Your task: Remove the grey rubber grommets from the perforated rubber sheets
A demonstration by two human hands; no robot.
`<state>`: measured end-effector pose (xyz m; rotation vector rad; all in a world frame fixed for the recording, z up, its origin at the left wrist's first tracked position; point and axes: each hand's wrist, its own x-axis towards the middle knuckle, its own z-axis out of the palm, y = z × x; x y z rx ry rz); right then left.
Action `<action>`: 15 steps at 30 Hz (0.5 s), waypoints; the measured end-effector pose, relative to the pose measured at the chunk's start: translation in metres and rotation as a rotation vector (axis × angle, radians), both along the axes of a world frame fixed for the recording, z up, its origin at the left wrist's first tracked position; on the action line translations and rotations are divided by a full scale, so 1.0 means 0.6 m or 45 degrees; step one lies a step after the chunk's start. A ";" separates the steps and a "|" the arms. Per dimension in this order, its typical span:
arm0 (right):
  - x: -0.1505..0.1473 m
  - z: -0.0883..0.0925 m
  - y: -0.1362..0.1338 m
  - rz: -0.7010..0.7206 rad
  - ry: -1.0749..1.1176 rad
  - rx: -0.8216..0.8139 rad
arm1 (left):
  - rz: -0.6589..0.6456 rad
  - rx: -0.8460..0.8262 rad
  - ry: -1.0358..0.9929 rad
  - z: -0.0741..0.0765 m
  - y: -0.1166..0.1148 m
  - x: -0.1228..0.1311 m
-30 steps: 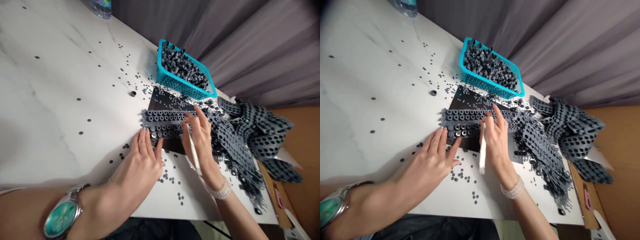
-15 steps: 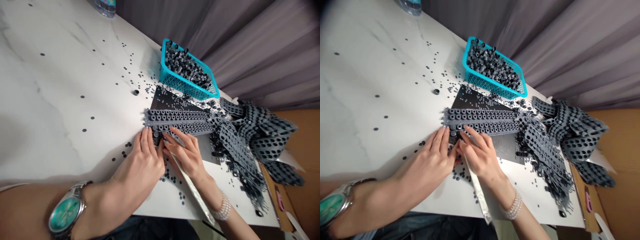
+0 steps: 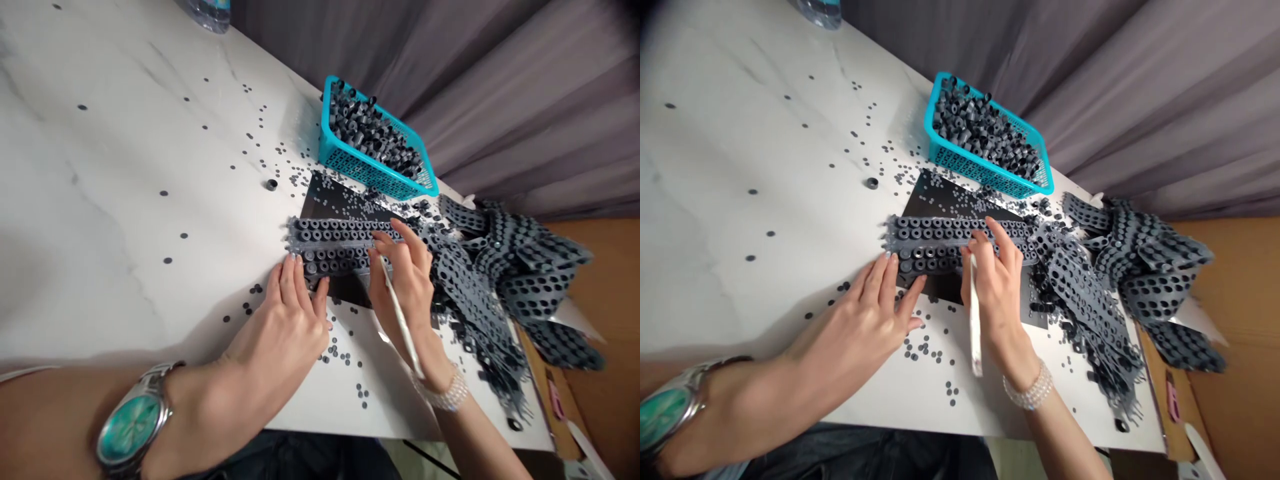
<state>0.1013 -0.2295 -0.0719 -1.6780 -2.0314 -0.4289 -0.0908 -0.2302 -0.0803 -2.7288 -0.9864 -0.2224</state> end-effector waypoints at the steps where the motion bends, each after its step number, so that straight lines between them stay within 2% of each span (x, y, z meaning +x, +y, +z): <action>1: 0.002 0.002 -0.002 0.015 0.021 -0.014 | 0.000 -0.004 0.001 -0.001 -0.001 0.000; 6: -0.014 0.012 -0.015 0.226 0.023 -0.063 | -0.011 -0.079 -0.020 -0.001 -0.003 -0.002; 11: -0.037 0.013 -0.006 0.500 -0.038 -0.161 | -0.030 -0.073 -0.020 0.001 -0.003 -0.002; 15: -0.041 0.011 0.004 0.591 -0.110 -0.188 | -0.013 -0.019 0.012 0.002 -0.002 0.001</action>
